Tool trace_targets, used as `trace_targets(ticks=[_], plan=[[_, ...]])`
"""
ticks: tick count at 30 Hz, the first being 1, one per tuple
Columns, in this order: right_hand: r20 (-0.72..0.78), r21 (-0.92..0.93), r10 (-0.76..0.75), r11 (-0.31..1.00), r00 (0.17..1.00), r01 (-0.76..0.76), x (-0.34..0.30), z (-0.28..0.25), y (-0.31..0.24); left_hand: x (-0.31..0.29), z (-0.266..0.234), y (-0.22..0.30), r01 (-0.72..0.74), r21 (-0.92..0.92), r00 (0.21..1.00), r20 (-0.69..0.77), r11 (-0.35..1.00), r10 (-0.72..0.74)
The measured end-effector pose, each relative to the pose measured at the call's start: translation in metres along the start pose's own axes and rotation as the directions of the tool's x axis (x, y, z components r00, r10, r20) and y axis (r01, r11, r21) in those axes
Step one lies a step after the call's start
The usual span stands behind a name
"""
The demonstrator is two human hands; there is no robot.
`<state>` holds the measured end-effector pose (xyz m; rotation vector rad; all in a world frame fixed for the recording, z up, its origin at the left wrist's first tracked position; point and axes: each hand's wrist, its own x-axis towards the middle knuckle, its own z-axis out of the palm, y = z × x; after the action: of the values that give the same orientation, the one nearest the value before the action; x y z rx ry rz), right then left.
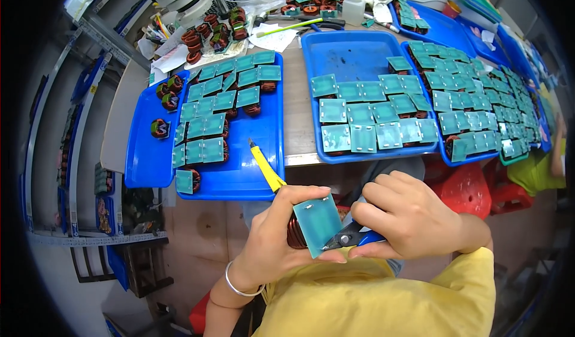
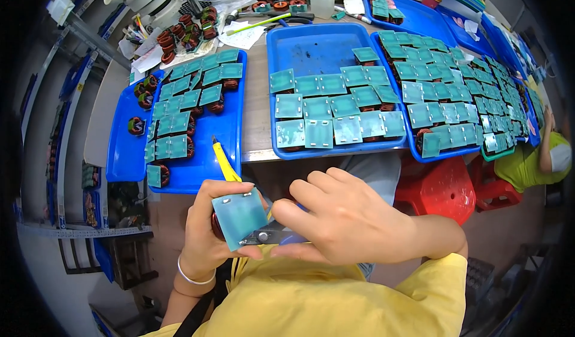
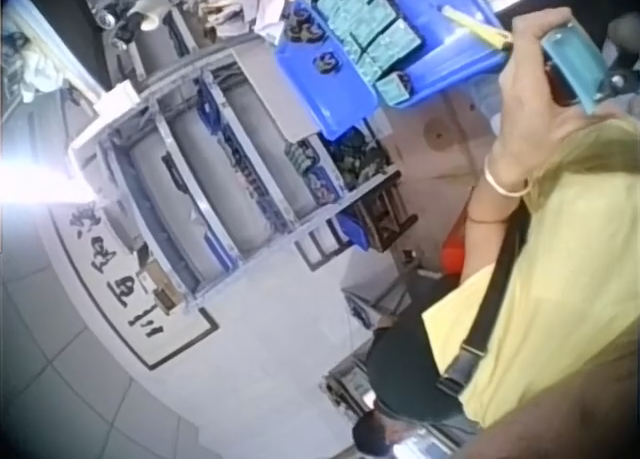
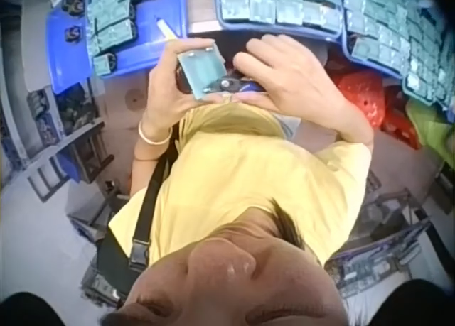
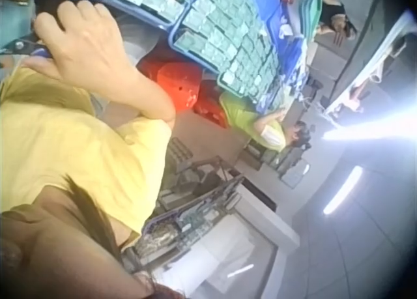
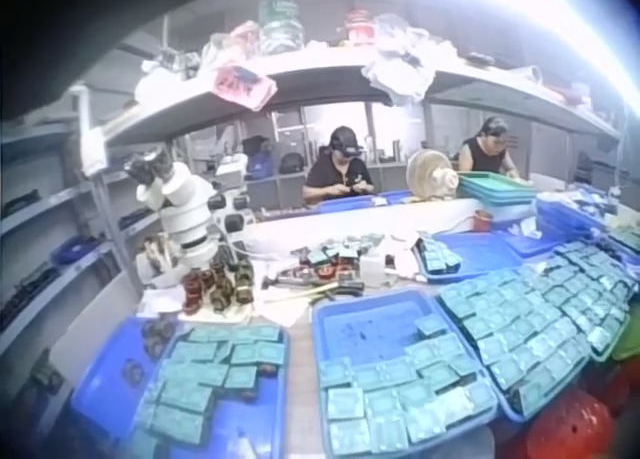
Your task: Trimming excess wire leads from transformer components using a pair of wire cutters at an assembly workbench.
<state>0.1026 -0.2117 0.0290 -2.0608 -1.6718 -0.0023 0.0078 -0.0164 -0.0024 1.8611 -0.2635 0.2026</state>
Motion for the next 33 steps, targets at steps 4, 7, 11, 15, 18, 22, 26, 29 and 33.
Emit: trace_targets(ticks=[4, 7, 11, 15, 18, 22, 26, 29, 33], plan=[[-0.029, 0.021, 0.026, 0.999, 0.999, -0.025, -0.013, 0.012, 0.004, 0.007, 0.001, 0.007, 0.015, 0.105, 0.994, 0.105, 0.994, -0.026], [-0.1, 0.051, 0.049, 0.998, 0.994, -0.044, -0.029, 0.025, 0.007, 0.011, 0.01, 0.005, 0.069, 0.065, 0.985, 0.154, 0.995, -0.078], [-0.166, 0.094, 0.123, 0.99, 0.978, -0.109, -0.056, 0.037, 0.007, 0.019, 0.026, 0.008, 0.123, 0.111, 0.958, 0.245, 0.986, -0.147], [-0.256, 0.124, 0.194, 0.978, 0.947, -0.166, -0.09, 0.052, 0.002, 0.026, 0.045, 0.013, 0.195, 0.163, 0.892, 0.38, 0.967, -0.244], [-0.306, 0.175, 0.261, 0.961, 0.916, -0.215, -0.105, 0.046, -0.006, 0.029, 0.056, 0.015, 0.209, 0.169, 0.859, 0.439, 0.963, -0.263], [-0.414, 0.102, 0.362, 0.93, 0.835, -0.353, -0.119, 0.028, -0.012, 0.027, 0.066, 0.02, 0.12, 0.028, 0.903, 0.412, 0.992, -0.12], [-0.384, 0.057, 0.399, 0.91, 0.833, -0.41, -0.122, 0.02, -0.018, 0.023, 0.07, 0.026, 0.032, 0.052, 0.899, 0.435, 0.998, -0.051], [-0.366, 0.049, 0.377, 0.921, 0.851, -0.387, -0.118, 0.012, -0.023, 0.022, 0.072, 0.027, -0.02, 0.033, 0.904, 0.427, 0.999, 0.004], [-0.357, 0.039, 0.361, 0.927, 0.861, -0.373, -0.115, 0.009, -0.023, 0.021, 0.074, 0.032, -0.09, 0.089, 0.904, 0.425, 0.992, 0.044]])
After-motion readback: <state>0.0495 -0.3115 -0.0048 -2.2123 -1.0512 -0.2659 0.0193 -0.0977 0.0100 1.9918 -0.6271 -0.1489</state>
